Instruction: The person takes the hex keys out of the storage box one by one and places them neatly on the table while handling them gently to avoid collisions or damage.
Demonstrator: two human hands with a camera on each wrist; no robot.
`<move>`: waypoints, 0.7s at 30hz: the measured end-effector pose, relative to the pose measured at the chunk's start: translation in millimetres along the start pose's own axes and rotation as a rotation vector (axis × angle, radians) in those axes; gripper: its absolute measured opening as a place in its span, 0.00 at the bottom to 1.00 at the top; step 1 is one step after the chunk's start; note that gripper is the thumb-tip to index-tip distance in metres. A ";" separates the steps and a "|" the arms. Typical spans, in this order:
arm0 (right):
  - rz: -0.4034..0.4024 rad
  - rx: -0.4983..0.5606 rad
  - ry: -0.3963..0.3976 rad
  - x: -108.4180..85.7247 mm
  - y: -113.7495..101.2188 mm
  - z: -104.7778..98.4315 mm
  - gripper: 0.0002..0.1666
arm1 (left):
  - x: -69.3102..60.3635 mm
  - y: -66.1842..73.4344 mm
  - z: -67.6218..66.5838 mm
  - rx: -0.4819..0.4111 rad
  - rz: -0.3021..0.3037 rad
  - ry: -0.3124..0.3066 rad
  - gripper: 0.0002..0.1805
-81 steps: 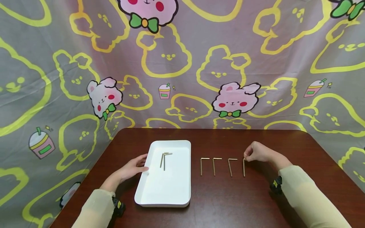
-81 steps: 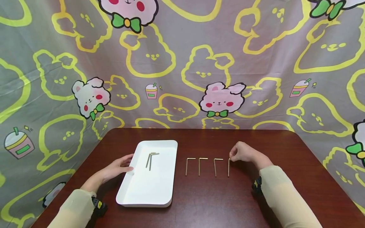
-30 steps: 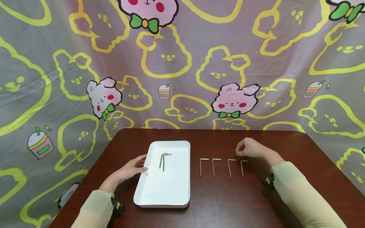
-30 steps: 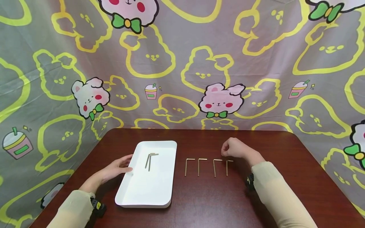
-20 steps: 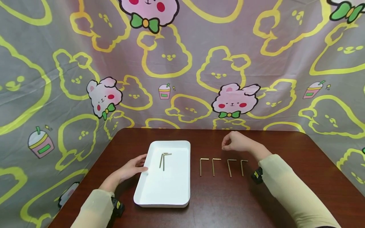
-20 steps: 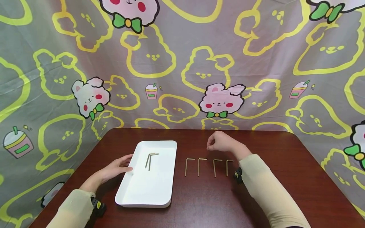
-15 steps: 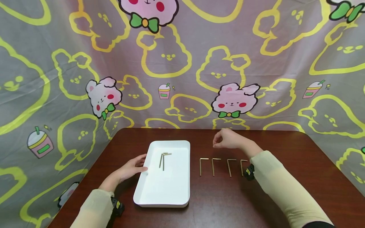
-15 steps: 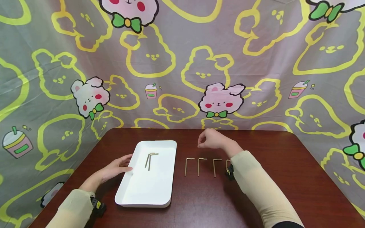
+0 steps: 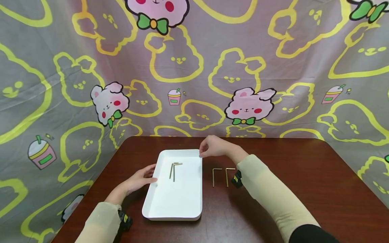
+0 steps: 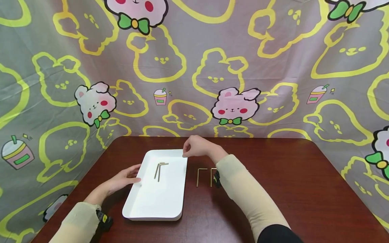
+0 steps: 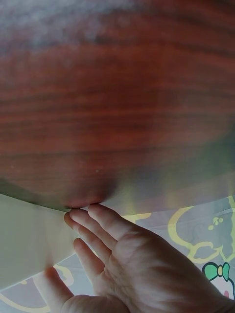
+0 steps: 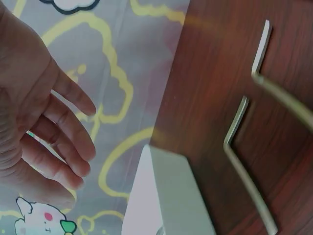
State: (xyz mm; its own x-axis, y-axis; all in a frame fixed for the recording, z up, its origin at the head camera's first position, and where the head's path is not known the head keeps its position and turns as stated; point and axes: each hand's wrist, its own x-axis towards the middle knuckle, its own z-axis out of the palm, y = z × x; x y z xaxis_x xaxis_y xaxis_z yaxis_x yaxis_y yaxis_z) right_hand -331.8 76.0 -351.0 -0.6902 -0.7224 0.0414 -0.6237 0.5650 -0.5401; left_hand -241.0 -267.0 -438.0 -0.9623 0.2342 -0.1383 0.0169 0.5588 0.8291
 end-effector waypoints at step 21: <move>0.044 0.134 0.058 54.8 -22.2 57.2 0.03 | -0.2 -0.7 0.5 0.001 -0.010 0.011 0.38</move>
State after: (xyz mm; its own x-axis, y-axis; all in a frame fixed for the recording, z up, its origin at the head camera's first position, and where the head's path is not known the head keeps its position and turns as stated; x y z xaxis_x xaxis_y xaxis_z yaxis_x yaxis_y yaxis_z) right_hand -334.8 1.1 -384.8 -0.7380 -0.6720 0.0615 -0.5409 0.5345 -0.6495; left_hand -240.7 -267.1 -438.8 -0.9654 0.2195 -0.1408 0.0071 0.5620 0.8271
